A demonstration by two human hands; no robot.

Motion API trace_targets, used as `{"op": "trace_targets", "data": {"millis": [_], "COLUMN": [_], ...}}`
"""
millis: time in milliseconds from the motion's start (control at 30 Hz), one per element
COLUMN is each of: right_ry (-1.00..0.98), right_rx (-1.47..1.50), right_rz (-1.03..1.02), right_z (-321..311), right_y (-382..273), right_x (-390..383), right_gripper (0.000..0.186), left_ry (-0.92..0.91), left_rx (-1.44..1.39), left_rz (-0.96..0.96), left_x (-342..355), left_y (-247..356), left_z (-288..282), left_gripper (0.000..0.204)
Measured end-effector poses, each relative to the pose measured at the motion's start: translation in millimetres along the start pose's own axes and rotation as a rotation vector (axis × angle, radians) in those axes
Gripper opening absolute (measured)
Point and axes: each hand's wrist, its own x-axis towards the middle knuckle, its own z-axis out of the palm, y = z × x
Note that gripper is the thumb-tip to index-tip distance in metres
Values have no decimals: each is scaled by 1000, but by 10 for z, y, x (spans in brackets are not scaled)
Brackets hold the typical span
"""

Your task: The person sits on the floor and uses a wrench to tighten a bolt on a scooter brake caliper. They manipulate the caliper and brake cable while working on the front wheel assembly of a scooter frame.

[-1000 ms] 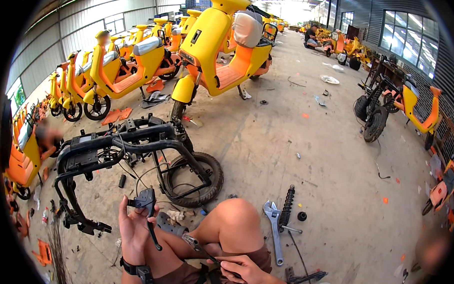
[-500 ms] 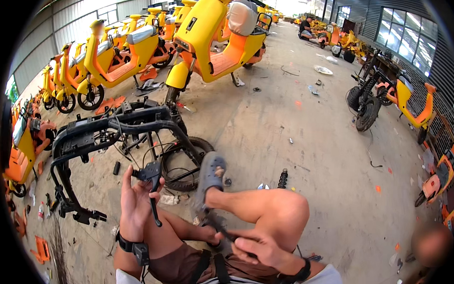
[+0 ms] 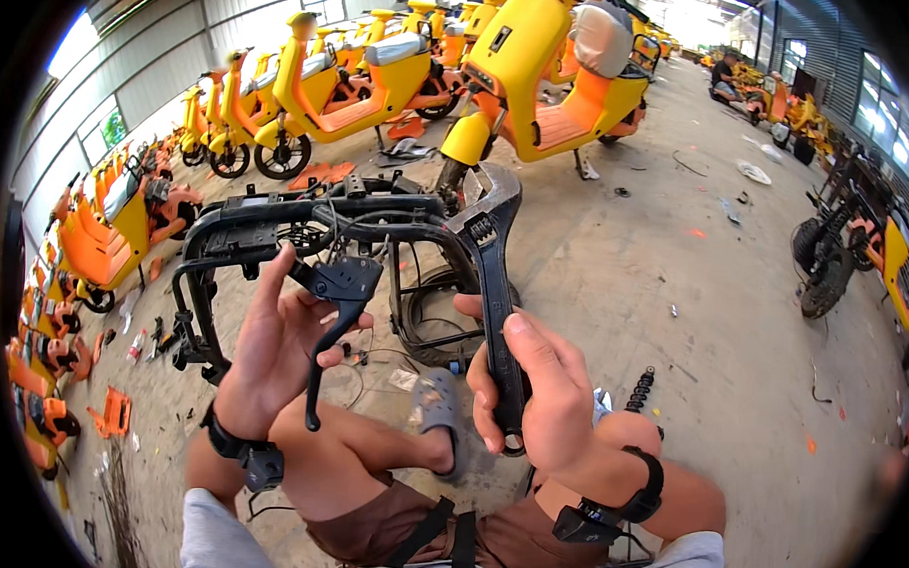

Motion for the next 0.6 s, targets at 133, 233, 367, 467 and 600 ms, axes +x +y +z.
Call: {"op": "trace_targets", "data": {"millis": [133,233,367,467,600], "right_ry": [-5,8,-41,-86,-102], "right_rx": [32,148,270,177,90], "right_rz": [103,203,281,356,572], "right_z": [-116,-192,-396,-544,-492], "right_y": [-53,14,224,256,221], "right_x": [276,530,760,820,760], "right_gripper": [53,51,49,48,49], "left_ry": [74,122,118,79,-22], "left_rx": [95,115,88,47,27], "left_rz": [-21,-43,-82,-128,-224], "left_x": [150,308,604,906,1264], "left_y": [95,59,-133,-274,-404], "left_z": [182,211,79,-155,-622], "left_gripper": [61,57,59,55,50]}}
